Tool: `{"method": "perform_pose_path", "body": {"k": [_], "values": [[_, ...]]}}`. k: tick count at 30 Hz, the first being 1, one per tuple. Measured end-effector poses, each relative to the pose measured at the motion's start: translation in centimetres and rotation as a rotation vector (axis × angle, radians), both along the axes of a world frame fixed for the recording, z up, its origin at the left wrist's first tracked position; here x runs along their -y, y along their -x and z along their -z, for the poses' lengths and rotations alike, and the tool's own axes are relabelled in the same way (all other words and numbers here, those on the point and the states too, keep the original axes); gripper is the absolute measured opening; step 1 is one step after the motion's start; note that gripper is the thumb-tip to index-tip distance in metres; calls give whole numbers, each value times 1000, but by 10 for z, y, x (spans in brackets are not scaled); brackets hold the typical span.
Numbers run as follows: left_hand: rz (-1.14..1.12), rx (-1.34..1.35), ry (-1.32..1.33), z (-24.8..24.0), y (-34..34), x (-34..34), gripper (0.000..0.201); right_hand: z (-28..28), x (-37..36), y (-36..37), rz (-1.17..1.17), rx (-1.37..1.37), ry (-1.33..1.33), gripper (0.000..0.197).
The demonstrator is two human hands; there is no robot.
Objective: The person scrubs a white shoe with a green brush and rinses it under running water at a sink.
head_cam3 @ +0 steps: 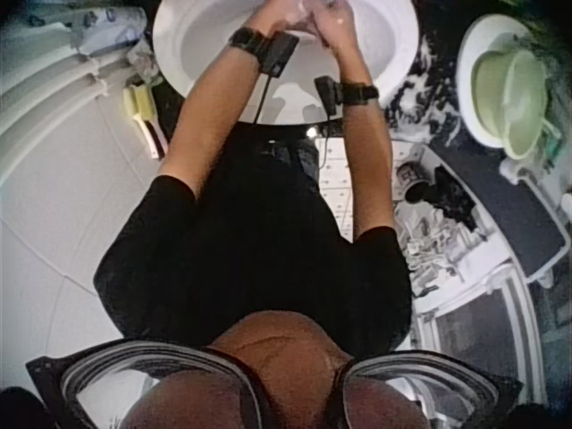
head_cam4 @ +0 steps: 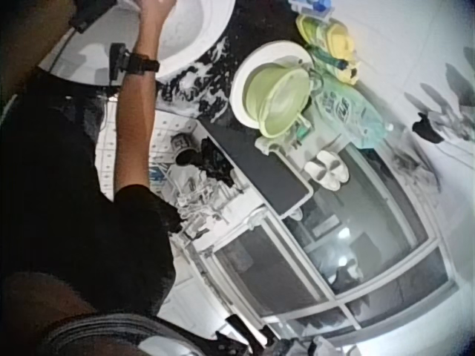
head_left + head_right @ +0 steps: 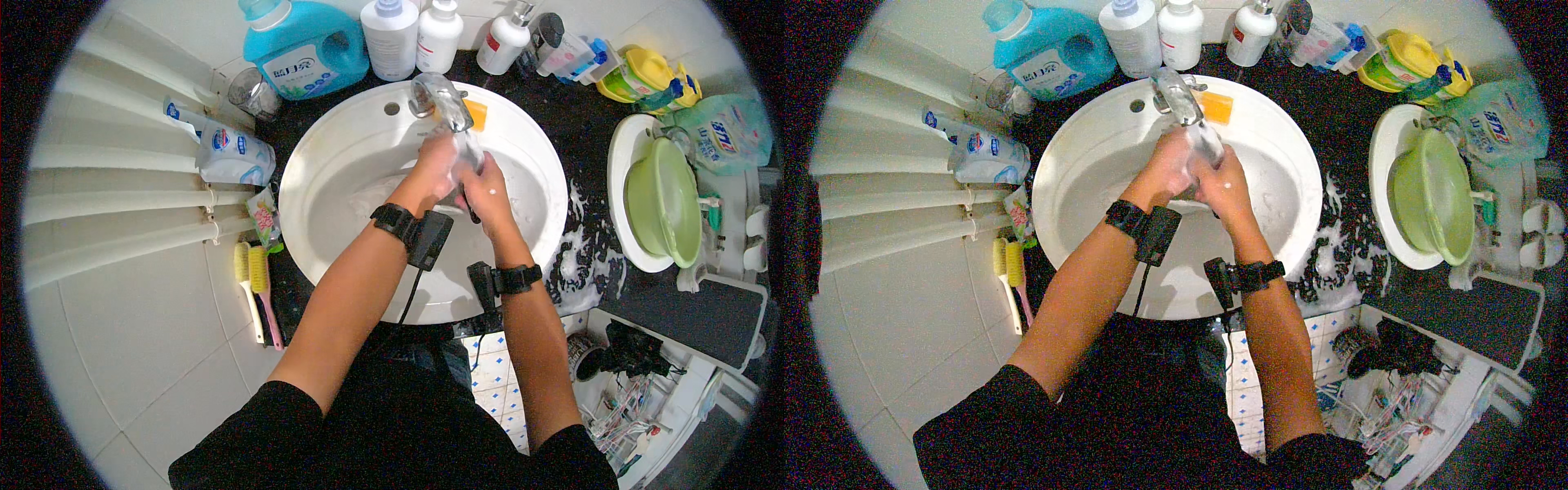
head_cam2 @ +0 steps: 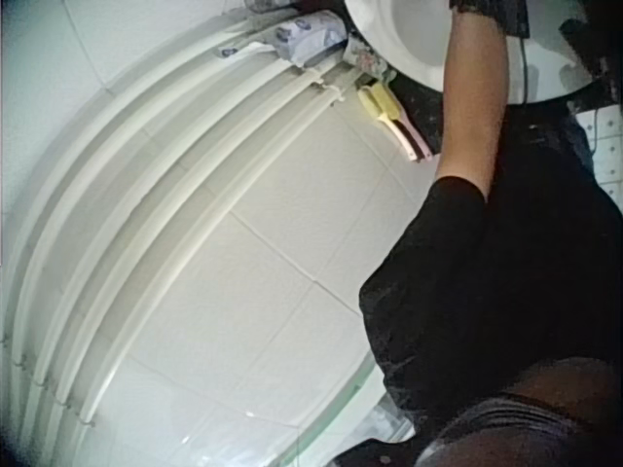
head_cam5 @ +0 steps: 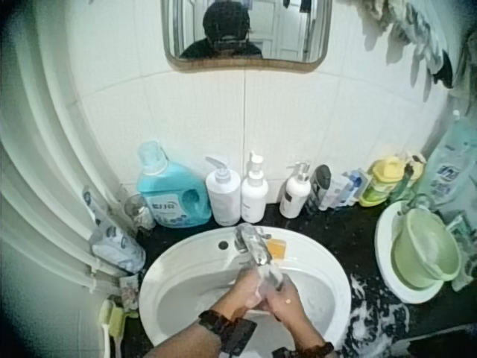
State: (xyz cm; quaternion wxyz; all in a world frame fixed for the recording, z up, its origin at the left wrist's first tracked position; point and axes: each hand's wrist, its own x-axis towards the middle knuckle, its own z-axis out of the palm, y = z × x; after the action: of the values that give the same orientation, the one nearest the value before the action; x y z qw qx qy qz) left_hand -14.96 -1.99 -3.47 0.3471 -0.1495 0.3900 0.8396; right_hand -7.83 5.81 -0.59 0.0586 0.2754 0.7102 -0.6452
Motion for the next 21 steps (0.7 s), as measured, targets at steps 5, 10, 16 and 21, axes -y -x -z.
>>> {"method": "perform_pose_path", "body": {"k": [5,10,16,21], "values": [[-130,-219,205,-12,-10,-10,25,39,5,6,111,-298,-384,43],[-6,-271,414,-36,-14,3,39,29,9,28,-70,-271,-488,39],[61,-324,308,-30,-7,25,47,29,11,61,1,-125,-549,37],[131,-283,310,-28,-7,29,49,1,12,56,-150,63,-660,39]]}}
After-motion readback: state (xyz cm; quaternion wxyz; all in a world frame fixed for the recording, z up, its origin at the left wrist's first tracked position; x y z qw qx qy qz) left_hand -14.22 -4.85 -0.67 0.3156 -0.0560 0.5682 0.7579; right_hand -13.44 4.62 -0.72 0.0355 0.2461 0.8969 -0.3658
